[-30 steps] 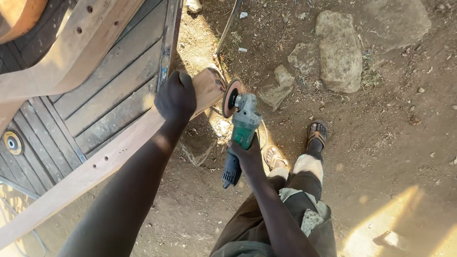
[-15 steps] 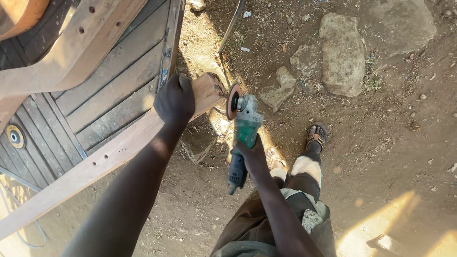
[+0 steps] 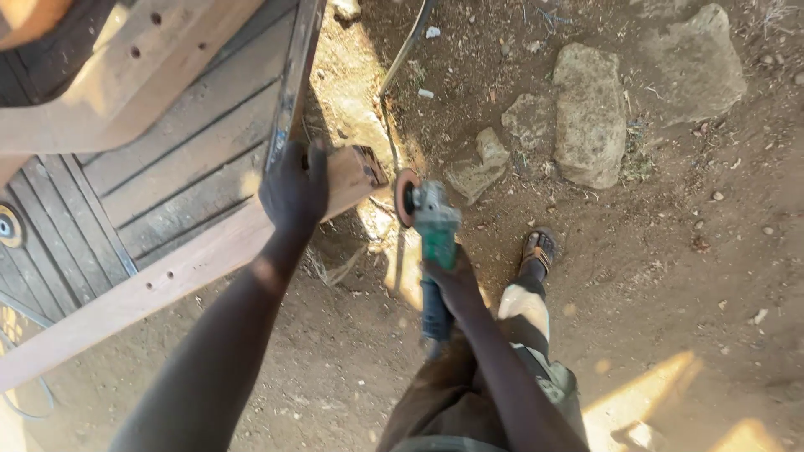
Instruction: Sanding wooden planks using an angle grinder with a sanding disc
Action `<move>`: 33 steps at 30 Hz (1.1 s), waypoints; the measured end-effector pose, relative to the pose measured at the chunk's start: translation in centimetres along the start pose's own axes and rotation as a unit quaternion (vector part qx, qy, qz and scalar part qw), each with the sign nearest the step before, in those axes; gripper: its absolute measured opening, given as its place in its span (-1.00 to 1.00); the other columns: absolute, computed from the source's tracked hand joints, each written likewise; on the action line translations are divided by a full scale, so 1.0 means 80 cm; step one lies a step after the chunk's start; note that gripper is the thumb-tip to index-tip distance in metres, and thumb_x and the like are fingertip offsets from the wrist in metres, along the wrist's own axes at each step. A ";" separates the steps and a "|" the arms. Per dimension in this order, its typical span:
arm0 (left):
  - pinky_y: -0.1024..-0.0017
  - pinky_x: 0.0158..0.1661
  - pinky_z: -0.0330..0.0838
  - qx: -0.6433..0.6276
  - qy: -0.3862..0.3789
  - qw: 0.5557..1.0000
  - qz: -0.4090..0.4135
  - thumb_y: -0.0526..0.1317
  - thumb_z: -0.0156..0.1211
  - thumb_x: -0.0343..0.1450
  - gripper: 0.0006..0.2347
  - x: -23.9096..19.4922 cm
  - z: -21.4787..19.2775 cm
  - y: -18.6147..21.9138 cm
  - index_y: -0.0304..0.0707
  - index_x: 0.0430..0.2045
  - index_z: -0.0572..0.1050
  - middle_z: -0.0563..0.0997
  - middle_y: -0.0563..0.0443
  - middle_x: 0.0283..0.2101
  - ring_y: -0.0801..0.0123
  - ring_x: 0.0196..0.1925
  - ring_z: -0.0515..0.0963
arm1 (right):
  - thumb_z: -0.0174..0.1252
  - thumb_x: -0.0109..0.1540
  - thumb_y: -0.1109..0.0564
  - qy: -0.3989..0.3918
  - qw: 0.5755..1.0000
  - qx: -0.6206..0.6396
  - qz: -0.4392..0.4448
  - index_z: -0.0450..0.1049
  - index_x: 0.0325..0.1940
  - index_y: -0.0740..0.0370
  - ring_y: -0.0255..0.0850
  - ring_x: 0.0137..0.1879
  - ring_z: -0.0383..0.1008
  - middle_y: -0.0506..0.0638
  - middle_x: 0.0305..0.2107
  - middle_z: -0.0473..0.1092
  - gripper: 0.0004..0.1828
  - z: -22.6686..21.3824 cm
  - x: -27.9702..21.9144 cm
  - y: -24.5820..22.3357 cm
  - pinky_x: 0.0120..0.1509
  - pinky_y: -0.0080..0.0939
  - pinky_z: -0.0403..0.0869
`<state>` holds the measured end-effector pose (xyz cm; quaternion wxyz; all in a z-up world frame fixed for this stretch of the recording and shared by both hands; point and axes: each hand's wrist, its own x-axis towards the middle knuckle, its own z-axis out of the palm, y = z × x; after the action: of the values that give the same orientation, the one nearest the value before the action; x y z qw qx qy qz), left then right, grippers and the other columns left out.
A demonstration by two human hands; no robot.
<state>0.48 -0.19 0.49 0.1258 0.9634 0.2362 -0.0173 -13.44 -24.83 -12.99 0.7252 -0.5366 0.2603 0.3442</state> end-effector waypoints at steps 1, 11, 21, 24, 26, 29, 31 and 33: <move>-0.17 -0.11 0.41 0.004 0.008 1.000 0.004 0.04 -0.01 0.52 -0.72 -0.003 -0.006 -0.001 -0.17 -0.36 0.47 0.56 -0.36 -0.38 -0.35 -0.13 0.60 | 0.47 0.13 -0.05 -0.005 1.000 0.005 -0.006 0.36 0.01 0.15 -0.05 -0.26 0.62 0.14 -0.35 0.47 -0.47 -0.011 -0.013 -0.019 -0.11 0.04 0.64; -0.10 -0.01 0.45 0.054 -0.101 0.957 0.265 0.13 0.54 0.08 -0.24 -0.032 -0.047 0.015 -0.25 0.12 0.42 0.55 -0.23 -0.02 -0.21 0.03 0.59 | 0.45 0.14 -0.09 0.107 0.986 -0.121 0.039 0.34 0.03 0.18 0.05 -0.22 0.51 0.17 -0.34 0.42 -0.43 -0.103 -0.107 -0.130 -0.09 0.16 0.49; 0.12 0.31 0.21 -0.048 -0.336 0.919 0.199 0.18 0.30 0.33 -0.51 0.115 -0.045 -0.016 -0.09 0.02 0.59 0.51 -0.08 0.22 0.16 0.30 0.44 | 0.35 0.12 0.16 0.126 0.990 -0.068 0.020 0.39 0.11 0.18 -0.12 -0.25 0.44 0.08 -0.31 0.41 -0.51 -0.107 -0.106 -0.124 -0.17 -0.05 0.44; 0.16 -0.21 0.47 -0.031 -0.320 0.940 0.112 0.26 -0.24 0.53 -0.47 0.038 -0.084 0.032 -0.18 -0.47 0.53 0.64 -0.13 -0.44 0.14 -0.41 0.60 | 0.35 0.10 0.22 0.121 0.992 -0.037 0.018 0.37 0.11 0.13 -0.14 -0.29 0.44 0.06 -0.31 0.43 -0.49 -0.099 -0.106 -0.119 -0.20 -0.10 0.45; 0.15 -0.30 0.46 0.005 -0.205 0.971 0.122 0.19 -0.27 0.57 -0.50 -0.002 -0.055 0.017 -0.16 -0.53 0.49 0.60 -0.06 -0.47 0.16 -0.47 0.59 | 0.34 0.11 0.22 0.125 0.991 -0.039 0.030 0.38 0.06 0.12 -0.15 -0.35 0.41 0.05 -0.36 0.40 -0.53 -0.092 -0.106 -0.116 -0.27 -0.10 0.45; 0.11 -0.35 0.47 0.036 -0.051 0.989 0.134 0.15 -0.16 0.60 -0.55 -0.021 -0.026 -0.005 -0.12 -0.54 0.50 0.57 -0.03 -0.54 0.06 -0.45 0.64 | 0.38 0.13 0.11 0.118 0.991 -0.060 0.035 0.37 0.05 0.18 -0.01 -0.26 0.46 0.12 -0.33 0.41 -0.53 -0.080 -0.096 -0.108 -0.19 0.05 0.47; 0.09 -0.30 0.50 0.034 -0.017 0.991 0.128 0.18 -0.04 0.58 -0.58 -0.025 -0.014 -0.012 -0.09 -0.49 0.54 0.56 -0.08 -0.58 -0.06 -0.38 0.69 | 0.44 0.16 0.00 0.102 0.991 -0.082 0.036 0.35 0.08 0.25 0.14 -0.12 0.54 0.20 -0.25 0.44 -0.44 -0.078 -0.087 -0.092 -0.05 0.20 0.49; 0.04 -0.35 0.45 0.017 -0.017 0.993 0.118 0.23 -0.01 0.55 -0.58 -0.018 -0.007 -0.011 -0.08 -0.47 0.53 0.55 -0.12 -0.57 -0.14 -0.38 0.66 | 0.51 0.09 -0.12 0.133 0.987 -0.088 0.036 0.37 0.19 0.20 0.18 -0.07 0.57 0.25 -0.21 0.45 -0.28 -0.073 -0.073 -0.071 -0.02 0.29 0.53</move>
<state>-1.25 0.08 0.94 0.1143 0.9861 0.1184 -0.0226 -12.73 -32.75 -6.95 0.6210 -0.6297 0.3421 0.3176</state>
